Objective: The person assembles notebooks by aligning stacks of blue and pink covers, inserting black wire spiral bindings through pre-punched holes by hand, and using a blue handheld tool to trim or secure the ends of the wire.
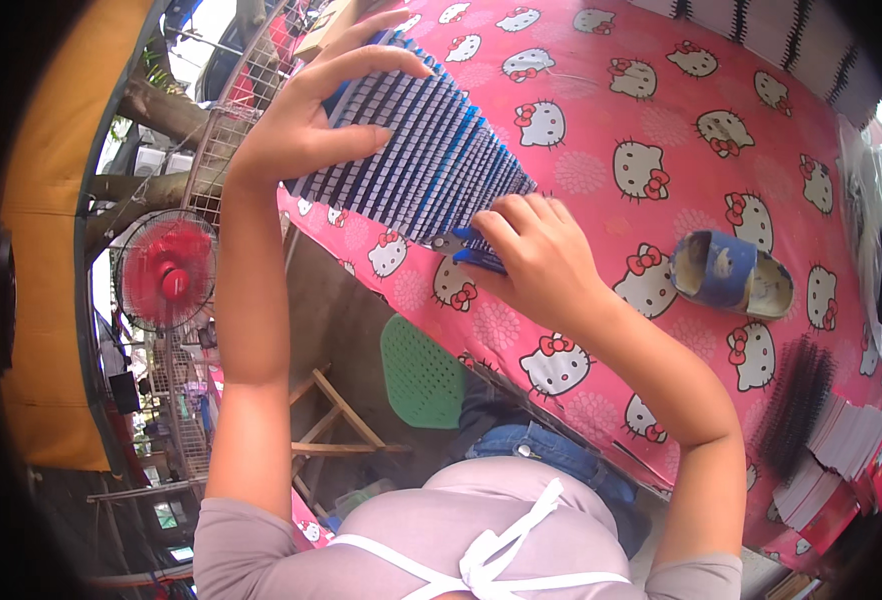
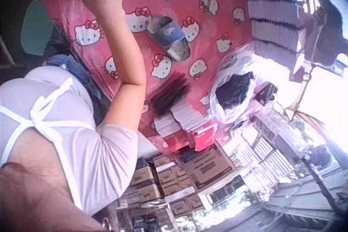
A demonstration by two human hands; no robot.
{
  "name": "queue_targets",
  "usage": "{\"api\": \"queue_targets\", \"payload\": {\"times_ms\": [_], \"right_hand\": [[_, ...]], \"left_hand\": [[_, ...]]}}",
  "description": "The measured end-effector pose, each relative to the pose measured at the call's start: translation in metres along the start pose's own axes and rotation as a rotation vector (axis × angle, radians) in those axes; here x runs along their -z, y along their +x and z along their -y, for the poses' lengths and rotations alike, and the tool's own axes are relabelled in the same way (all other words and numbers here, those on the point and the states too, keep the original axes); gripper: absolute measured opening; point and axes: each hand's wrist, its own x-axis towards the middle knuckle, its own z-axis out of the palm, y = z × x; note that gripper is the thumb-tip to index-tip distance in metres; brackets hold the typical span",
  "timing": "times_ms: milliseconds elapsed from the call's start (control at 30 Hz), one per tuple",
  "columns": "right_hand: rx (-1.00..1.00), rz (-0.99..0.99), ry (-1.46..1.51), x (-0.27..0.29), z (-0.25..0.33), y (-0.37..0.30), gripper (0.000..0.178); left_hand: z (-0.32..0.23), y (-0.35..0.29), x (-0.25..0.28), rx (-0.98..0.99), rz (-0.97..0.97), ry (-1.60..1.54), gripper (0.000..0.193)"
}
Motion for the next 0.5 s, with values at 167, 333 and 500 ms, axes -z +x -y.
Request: {"api": "queue_targets", "payload": {"times_ms": [167, 333, 500], "right_hand": [[-0.851, 0.472, 0.797, 0.003, -0.01, 0.017, 0.04], [-0.789, 0.442, 0.806, 0.004, 0.001, 0.005, 0.038], [-0.789, 0.705, 0.551, 0.01, 0.016, -0.003, 0.038]], "left_hand": [[0.004, -0.008, 0.002, 0.047, 0.006, 0.049, 0.05], [0.004, -0.003, 0.002, 0.051, 0.037, 0.101, 0.055], [-0.006, -0.015, 0.004, 0.143, 0.052, 0.145, 0.058]]}}
